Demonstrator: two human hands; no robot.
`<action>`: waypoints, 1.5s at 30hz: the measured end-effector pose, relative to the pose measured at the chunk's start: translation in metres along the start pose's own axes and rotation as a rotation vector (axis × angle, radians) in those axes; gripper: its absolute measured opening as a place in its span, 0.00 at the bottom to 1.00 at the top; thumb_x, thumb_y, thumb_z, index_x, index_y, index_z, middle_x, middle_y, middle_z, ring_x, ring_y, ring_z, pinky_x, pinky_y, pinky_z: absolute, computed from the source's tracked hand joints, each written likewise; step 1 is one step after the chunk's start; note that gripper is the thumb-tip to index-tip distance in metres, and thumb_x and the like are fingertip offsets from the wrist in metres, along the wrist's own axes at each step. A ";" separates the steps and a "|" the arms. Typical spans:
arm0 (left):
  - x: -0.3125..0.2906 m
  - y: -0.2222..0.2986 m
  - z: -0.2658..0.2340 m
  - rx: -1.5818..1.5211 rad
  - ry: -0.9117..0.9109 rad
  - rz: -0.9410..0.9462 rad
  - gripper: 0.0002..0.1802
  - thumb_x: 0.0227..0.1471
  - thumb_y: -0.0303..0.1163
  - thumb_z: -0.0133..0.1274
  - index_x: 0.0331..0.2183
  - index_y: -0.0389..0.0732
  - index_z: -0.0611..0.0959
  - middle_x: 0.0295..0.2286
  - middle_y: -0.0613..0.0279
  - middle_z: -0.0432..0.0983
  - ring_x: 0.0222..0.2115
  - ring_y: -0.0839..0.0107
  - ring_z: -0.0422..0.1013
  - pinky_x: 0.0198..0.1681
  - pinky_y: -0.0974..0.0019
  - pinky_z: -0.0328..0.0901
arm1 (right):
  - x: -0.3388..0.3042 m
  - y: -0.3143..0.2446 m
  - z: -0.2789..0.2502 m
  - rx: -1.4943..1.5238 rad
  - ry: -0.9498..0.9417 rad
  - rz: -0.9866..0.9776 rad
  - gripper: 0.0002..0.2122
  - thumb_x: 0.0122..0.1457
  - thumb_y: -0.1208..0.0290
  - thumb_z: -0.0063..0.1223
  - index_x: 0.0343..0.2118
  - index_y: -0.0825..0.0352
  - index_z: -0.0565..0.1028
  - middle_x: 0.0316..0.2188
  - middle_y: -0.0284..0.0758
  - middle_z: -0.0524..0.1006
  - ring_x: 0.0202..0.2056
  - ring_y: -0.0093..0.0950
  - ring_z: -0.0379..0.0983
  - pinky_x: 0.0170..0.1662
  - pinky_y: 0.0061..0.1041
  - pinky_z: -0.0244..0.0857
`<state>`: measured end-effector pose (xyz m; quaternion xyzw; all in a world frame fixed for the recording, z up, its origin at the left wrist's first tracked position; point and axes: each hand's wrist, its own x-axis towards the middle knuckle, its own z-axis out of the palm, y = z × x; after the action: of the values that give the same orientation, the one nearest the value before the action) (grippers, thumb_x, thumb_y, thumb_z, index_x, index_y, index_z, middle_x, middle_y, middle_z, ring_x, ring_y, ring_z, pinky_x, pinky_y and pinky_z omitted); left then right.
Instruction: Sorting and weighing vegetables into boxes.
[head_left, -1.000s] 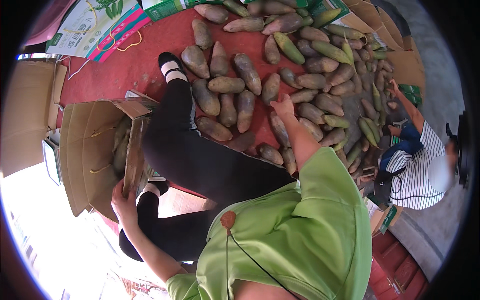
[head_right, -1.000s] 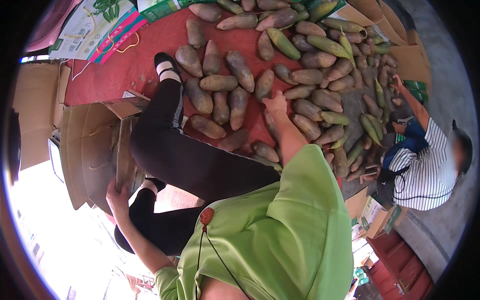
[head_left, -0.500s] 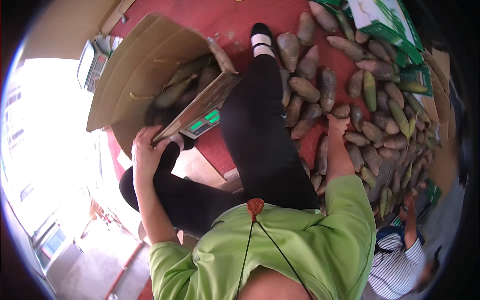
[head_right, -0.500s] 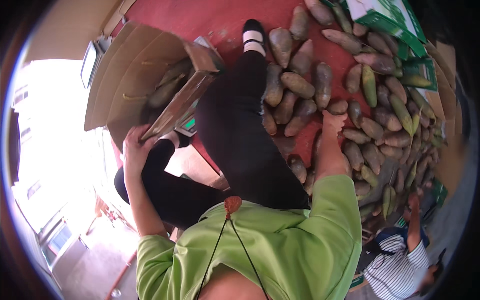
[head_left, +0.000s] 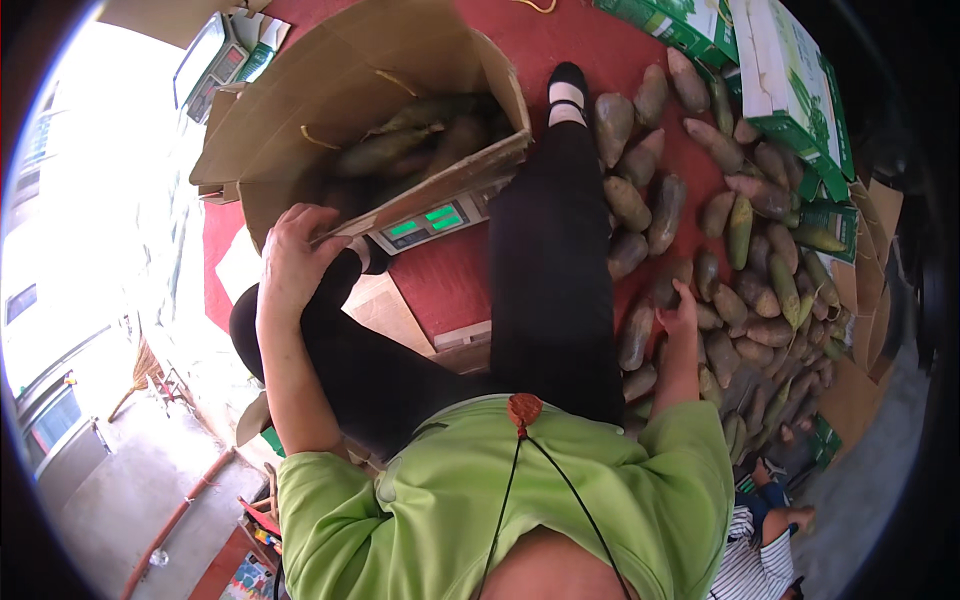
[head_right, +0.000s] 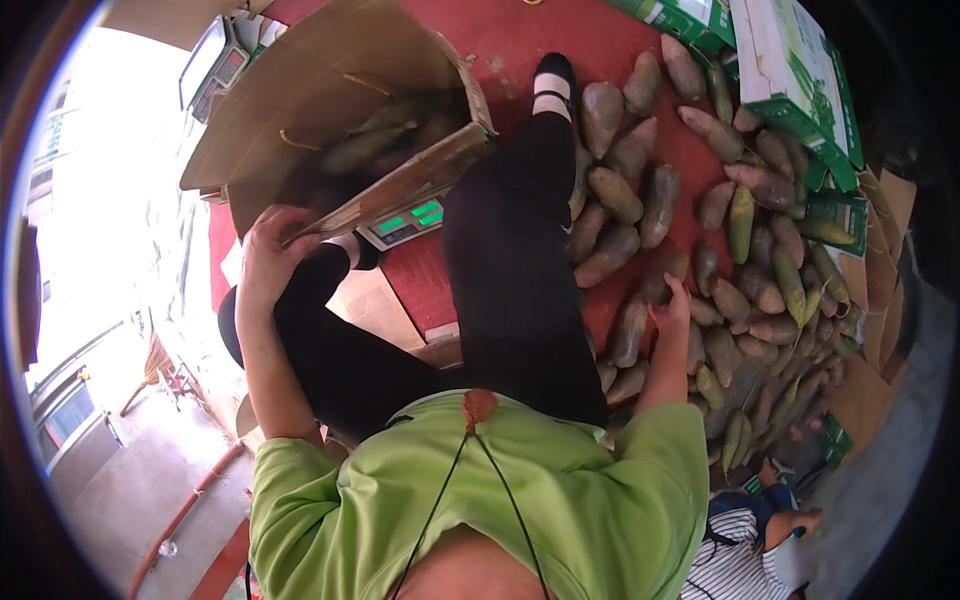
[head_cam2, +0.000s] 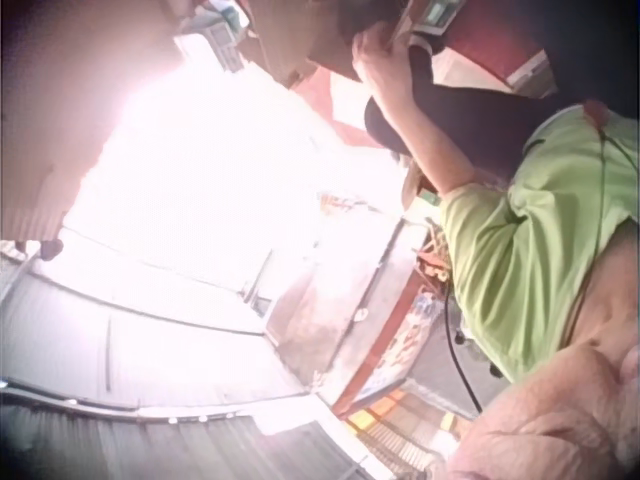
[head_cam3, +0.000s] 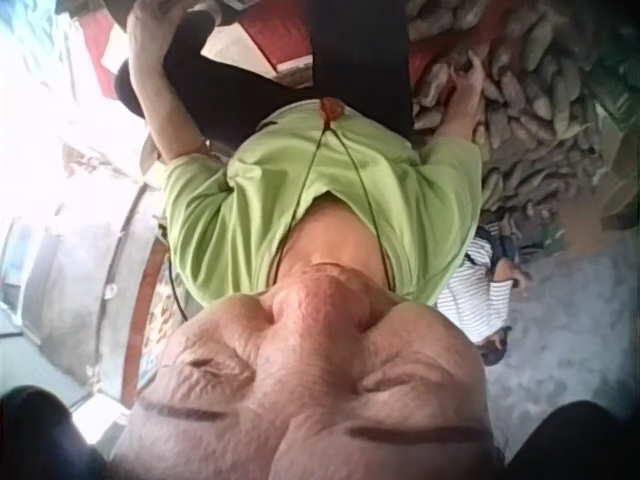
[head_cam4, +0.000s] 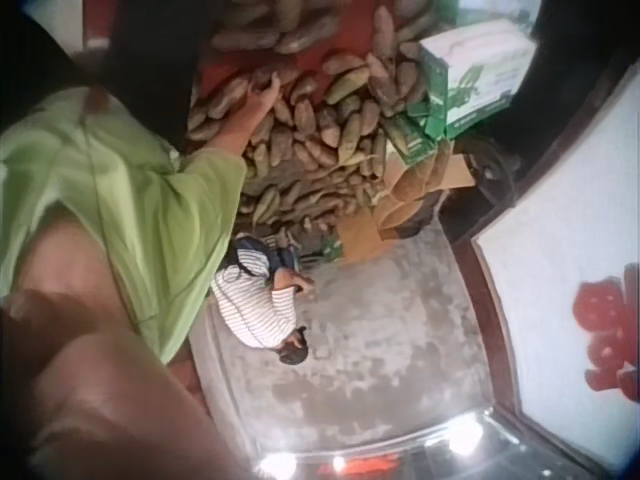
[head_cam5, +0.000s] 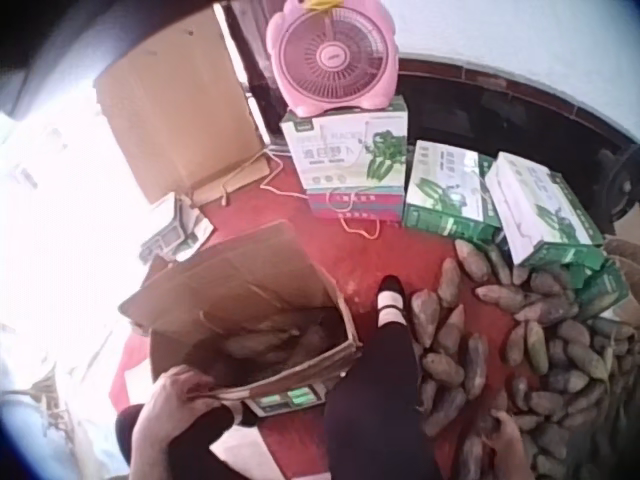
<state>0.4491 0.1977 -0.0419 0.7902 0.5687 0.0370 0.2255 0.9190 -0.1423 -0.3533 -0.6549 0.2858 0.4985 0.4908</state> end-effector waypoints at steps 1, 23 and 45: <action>-0.003 -0.004 -0.003 0.007 0.009 0.016 0.15 0.37 0.28 0.60 0.32 0.35 0.80 0.31 0.54 0.74 0.34 0.57 0.71 0.38 0.60 0.65 | -0.018 -0.001 0.011 -0.007 -0.017 -0.007 0.29 0.42 0.64 0.62 0.50 0.51 0.65 0.41 0.27 0.72 0.42 0.30 0.68 0.36 0.31 0.60; -0.018 -0.015 -0.015 0.027 0.024 0.016 0.07 0.40 0.28 0.56 0.27 0.37 0.81 0.27 0.55 0.72 0.33 0.56 0.70 0.38 0.58 0.64 | -0.354 -0.106 0.399 -1.161 -1.198 -1.029 0.41 0.34 0.70 0.58 0.58 0.65 0.56 0.47 0.43 0.68 0.49 0.32 0.65 0.53 0.28 0.58; -0.010 -0.008 -0.005 0.069 -0.080 0.051 0.17 0.40 0.29 0.56 0.37 0.40 0.80 0.31 0.55 0.74 0.35 0.57 0.71 0.39 0.59 0.64 | -0.210 -0.094 0.255 -0.825 -0.454 -1.127 0.20 0.52 0.69 0.56 0.48 0.68 0.69 0.40 0.38 0.75 0.41 0.26 0.71 0.45 0.25 0.65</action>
<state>0.4368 0.1926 -0.0384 0.8126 0.5398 -0.0085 0.2195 0.8336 0.1033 -0.1288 -0.7145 -0.4140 0.3609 0.4335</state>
